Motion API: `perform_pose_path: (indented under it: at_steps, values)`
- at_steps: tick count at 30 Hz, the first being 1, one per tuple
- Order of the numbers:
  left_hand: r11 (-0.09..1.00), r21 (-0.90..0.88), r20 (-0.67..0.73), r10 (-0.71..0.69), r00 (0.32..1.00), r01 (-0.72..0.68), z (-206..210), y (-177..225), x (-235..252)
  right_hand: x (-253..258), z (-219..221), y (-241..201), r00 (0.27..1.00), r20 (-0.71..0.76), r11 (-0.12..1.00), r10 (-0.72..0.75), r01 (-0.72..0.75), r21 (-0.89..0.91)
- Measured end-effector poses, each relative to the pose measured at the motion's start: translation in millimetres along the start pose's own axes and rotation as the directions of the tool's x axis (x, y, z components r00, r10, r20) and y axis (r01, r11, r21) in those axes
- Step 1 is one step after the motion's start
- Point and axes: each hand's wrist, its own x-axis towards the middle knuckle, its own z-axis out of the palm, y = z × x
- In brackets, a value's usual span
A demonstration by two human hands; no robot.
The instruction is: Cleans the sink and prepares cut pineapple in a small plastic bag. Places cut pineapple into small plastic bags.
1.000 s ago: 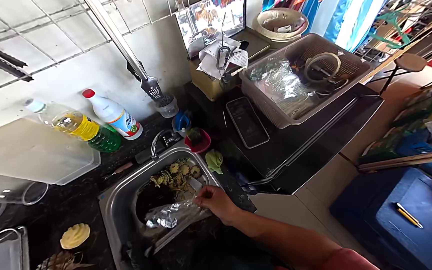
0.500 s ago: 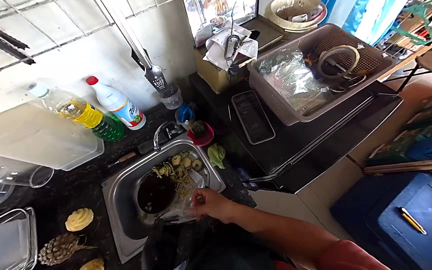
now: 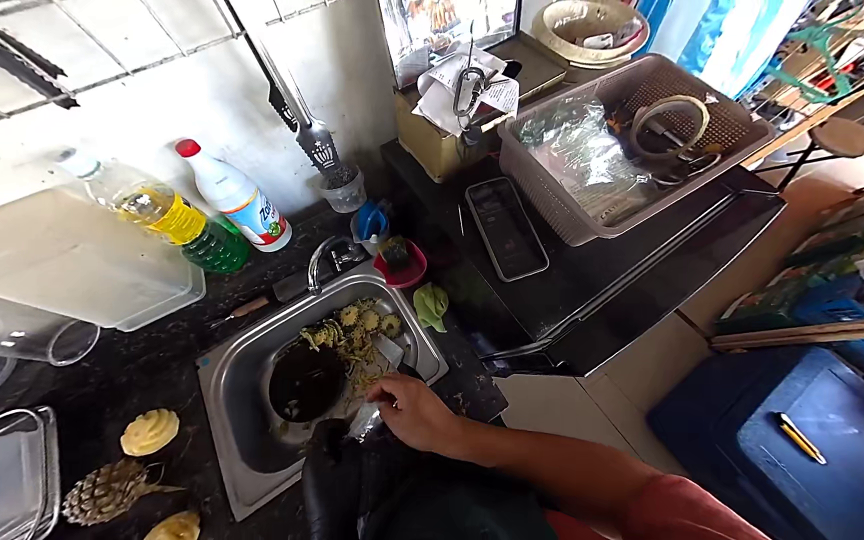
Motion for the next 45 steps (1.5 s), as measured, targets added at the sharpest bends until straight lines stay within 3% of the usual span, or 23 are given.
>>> perform_pose_path:
  at_steps: [2,6,9,11,13,14,16,18,20,21,23,26,28,29,31,33,34,36,37,40,42,43,45]
  values:
    - [1.0,-0.007,-0.005,0.016,1.0,-0.016,-1,-2,-1,-1,2,2,1.0,-0.01,1.0,-0.02,0.02,-0.001]
    - [0.994,0.072,0.085,0.076,0.994,-0.082,0,12,-11,4,9,2,0.989,0.144,1.0,-0.019,0.02,-0.009]
    - [0.979,0.205,-0.03,-0.003,1.0,0.009,-5,-1,2,8,7,-1,0.979,0.202,0.957,0.017,-0.074,0.281]
    - [0.987,0.075,-0.098,-0.132,0.986,0.14,-13,-17,15,6,7,0,0.942,0.332,0.861,-0.042,-0.134,0.49]
    - [0.922,-0.24,-0.043,-0.324,0.945,0.305,-19,-15,20,3,7,2,0.916,0.401,0.899,-0.004,-0.172,0.403]
    - [0.825,-0.425,0.047,-0.392,0.919,0.373,-20,-7,16,4,7,5,0.919,0.391,0.945,0.053,-0.173,0.279]
    - [0.664,-0.631,0.228,-0.336,0.914,0.402,-17,6,5,7,8,12,0.943,0.292,0.979,0.159,-0.188,0.074]
    - [0.761,-0.515,0.307,-0.265,0.914,0.394,-11,13,-4,13,14,20,0.965,0.166,0.96,0.205,-0.231,0.156]
    - [0.884,-0.242,0.298,-0.324,0.898,0.4,-5,9,-3,17,16,16,0.934,0.173,0.818,0.312,-0.357,0.452]
    - [0.89,-0.188,0.241,-0.368,0.898,0.415,0,1,-1,15,16,12,0.91,0.223,0.699,0.351,-0.413,0.584]
    - [0.82,-0.301,0.096,-0.482,0.871,0.487,7,-18,5,8,15,12,0.893,0.303,0.606,0.332,-0.448,0.658]
    - [0.651,-0.582,0.057,-0.564,0.824,0.486,11,-29,14,2,18,25,0.921,0.325,0.789,0.214,-0.36,0.498]
    - [0.553,-0.702,0.171,-0.48,0.861,0.448,9,-22,9,3,22,30,0.935,0.261,0.903,0.239,-0.313,0.293]
    - [0.562,-0.696,0.233,-0.412,0.881,0.447,8,-18,5,5,24,32,0.942,0.211,0.923,0.263,-0.309,0.231]
    - [0.718,-0.532,0.299,-0.338,0.893,0.449,7,-11,0,10,27,35,0.935,0.154,0.88,0.319,-0.353,0.319]
    - [0.863,-0.307,0.184,-0.359,0.915,0.401,12,-15,1,10,24,34,0.907,0.218,0.736,0.359,-0.419,0.531]
    - [0.878,-0.264,0.085,-0.39,0.917,0.399,15,-22,4,8,22,32,0.904,0.277,0.695,0.327,-0.428,0.578]
    - [0.83,-0.359,-0.028,-0.467,0.884,0.427,20,-34,11,3,21,30,0.909,0.37,0.766,0.191,-0.374,0.522]
    - [0.78,-0.449,-0.009,-0.491,0.871,0.435,21,-37,13,1,21,28,0.904,0.395,0.828,0.163,-0.343,0.444]
    - [0.595,-0.651,0.214,-0.453,0.865,0.472,17,-32,10,4,26,35,0.912,0.266,0.877,0.312,-0.384,0.288]
    - [0.675,-0.543,0.365,-0.347,0.864,0.5,9,-22,5,11,29,44,0.888,0.174,0.762,0.425,-0.455,0.461]
    - [0.75,-0.437,0.392,-0.338,0.856,0.496,7,-19,4,13,27,45,0.858,0.208,0.648,0.471,-0.496,0.578]
    - [0.82,-0.286,0.278,-0.424,0.862,0.496,11,-23,2,12,26,42,0.825,0.303,0.474,0.477,-0.532,0.702]
